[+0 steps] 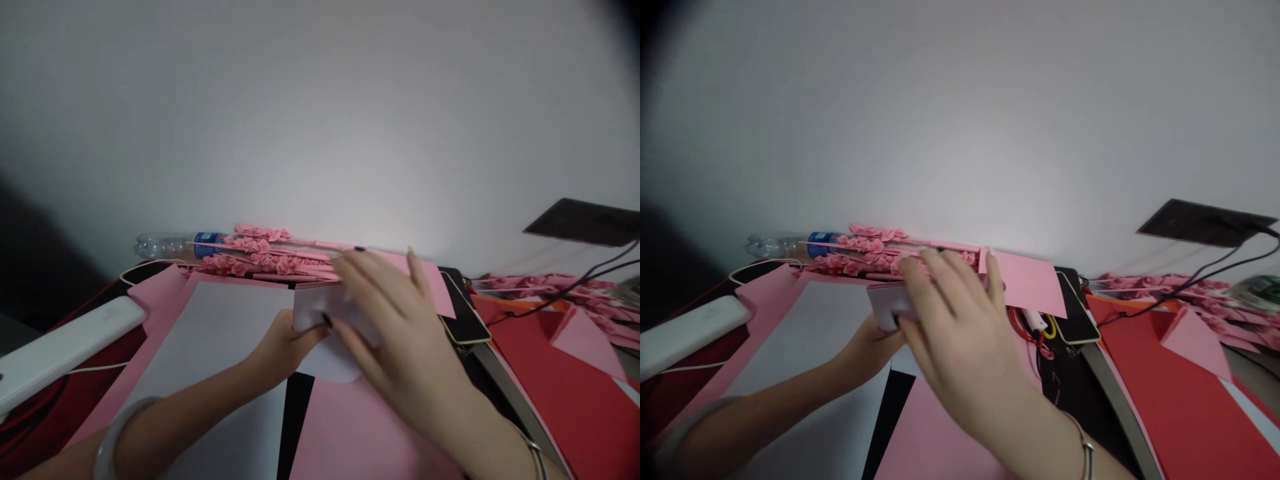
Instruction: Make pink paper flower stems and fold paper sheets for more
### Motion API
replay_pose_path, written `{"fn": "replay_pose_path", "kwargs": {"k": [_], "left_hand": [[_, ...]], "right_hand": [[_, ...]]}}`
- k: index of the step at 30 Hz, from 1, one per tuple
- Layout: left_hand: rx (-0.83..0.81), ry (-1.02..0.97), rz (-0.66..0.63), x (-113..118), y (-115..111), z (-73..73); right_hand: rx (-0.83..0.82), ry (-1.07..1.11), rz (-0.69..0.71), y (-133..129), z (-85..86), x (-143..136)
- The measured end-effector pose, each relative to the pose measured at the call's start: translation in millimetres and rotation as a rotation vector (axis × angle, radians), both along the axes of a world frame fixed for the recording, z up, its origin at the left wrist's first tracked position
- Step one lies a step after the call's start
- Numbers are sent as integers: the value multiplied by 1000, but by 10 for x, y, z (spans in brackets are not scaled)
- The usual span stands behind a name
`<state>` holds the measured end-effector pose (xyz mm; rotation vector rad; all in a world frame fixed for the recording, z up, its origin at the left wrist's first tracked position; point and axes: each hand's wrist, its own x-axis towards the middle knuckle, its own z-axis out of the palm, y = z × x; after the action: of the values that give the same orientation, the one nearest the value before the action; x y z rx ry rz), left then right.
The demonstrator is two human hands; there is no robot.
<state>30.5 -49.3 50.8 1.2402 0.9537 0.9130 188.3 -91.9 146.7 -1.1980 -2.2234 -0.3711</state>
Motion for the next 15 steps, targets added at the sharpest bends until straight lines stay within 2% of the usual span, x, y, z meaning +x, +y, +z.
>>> {"fn": "replay_pose_path", "kwargs": {"k": [3,5,6,8,10,12,15], "left_hand": [[73,59,-17,-17,-25,29],[83,48,-22,-21,-46,68],[94,36,-28,-17,-56,88],[110,15,-49,6,-74,122],[123,16,-92,48,-90,143],[133,34,-153,102,-104,151],[134,52,-224,193,-116,133]], "right_hand": [[15,366,-34,37,-57,214],[-105,634,-5,47,-195,363],[-217,720,26,40,-284,424],[-509,824,57,-3,-466,501],[-687,888,6,-73,-604,526],[-725,933,-82,-148,-680,527],[-680,980,-190,-223,-749,540]]}}
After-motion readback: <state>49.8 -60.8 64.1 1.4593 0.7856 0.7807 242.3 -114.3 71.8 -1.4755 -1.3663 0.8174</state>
